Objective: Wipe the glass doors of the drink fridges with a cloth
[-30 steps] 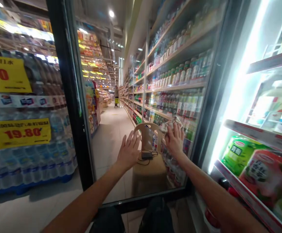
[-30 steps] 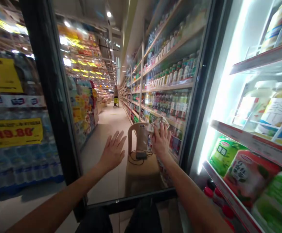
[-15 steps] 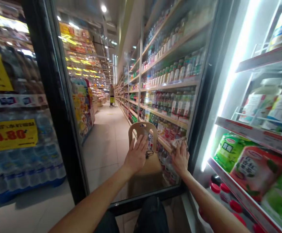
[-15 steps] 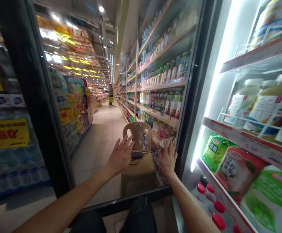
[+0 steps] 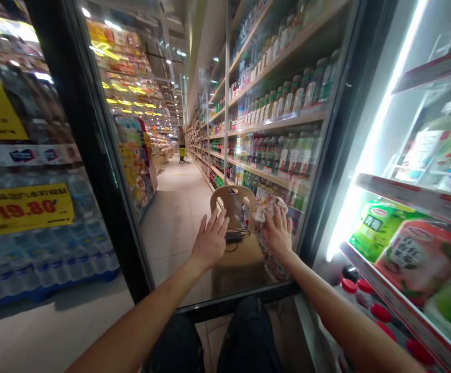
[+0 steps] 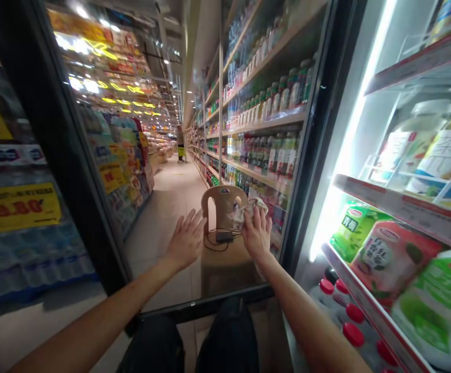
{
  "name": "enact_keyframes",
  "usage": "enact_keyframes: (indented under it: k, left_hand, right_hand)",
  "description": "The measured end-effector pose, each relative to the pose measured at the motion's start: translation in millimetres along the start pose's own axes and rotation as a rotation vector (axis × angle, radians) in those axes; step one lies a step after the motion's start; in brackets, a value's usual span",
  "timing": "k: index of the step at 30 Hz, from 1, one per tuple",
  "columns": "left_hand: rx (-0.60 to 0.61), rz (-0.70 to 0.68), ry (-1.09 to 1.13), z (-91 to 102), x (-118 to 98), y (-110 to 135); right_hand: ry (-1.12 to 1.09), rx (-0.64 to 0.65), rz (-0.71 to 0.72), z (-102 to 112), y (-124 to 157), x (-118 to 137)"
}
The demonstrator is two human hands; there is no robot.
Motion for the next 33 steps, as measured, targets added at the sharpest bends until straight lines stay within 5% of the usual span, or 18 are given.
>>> enact_keyframes:
  k: [4, 9, 14, 20, 25, 31, 33]
  left_hand:
    - [-0.001, 0.052, -0.023, 3.1, 17.7, 8.1]
    - [0.016, 0.111, -0.025, 9.2, 40.0, 20.8]
    - [0.008, 0.172, -0.032, 16.3, 63.9, 32.7]
    - [-0.017, 0.241, -0.059, 23.9, 89.1, 48.1]
    - [-0.061, 0.276, -0.086, 31.6, 107.7, 58.9]
    - [-0.153, 0.252, -0.097, 39.4, 118.6, 74.5]
    - [-0.206, 0.236, -0.058, 45.7, 118.8, 73.3]
  right_hand:
    - [0.002, -0.077, 0.003, 11.7, -33.6, 18.7]
    - [-0.048, 0.033, 0.524, 6.8, -35.7, 75.4]
    - [-0.034, -0.116, 0.248, 19.5, -64.0, 78.2]
    - [-0.083, -0.025, 0.646, 7.5, -48.7, 125.3]
    - [-0.132, -0.113, 0.424, 14.9, -71.2, 136.1]
    - [-0.199, -0.038, 0.821, 1.8, -46.8, 180.2]
    - [-0.213, -0.031, 0.747, 2.9, -56.8, 185.8]
Point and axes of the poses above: each hand's wrist, its own y-axis away from the middle knuckle, its own z-axis out of the back of the hand, x = y × z, the point moved 4 cm from there along -y, towards the middle knuckle, and after that the axes turned 9 degrees about z, right-handed, at the moved point
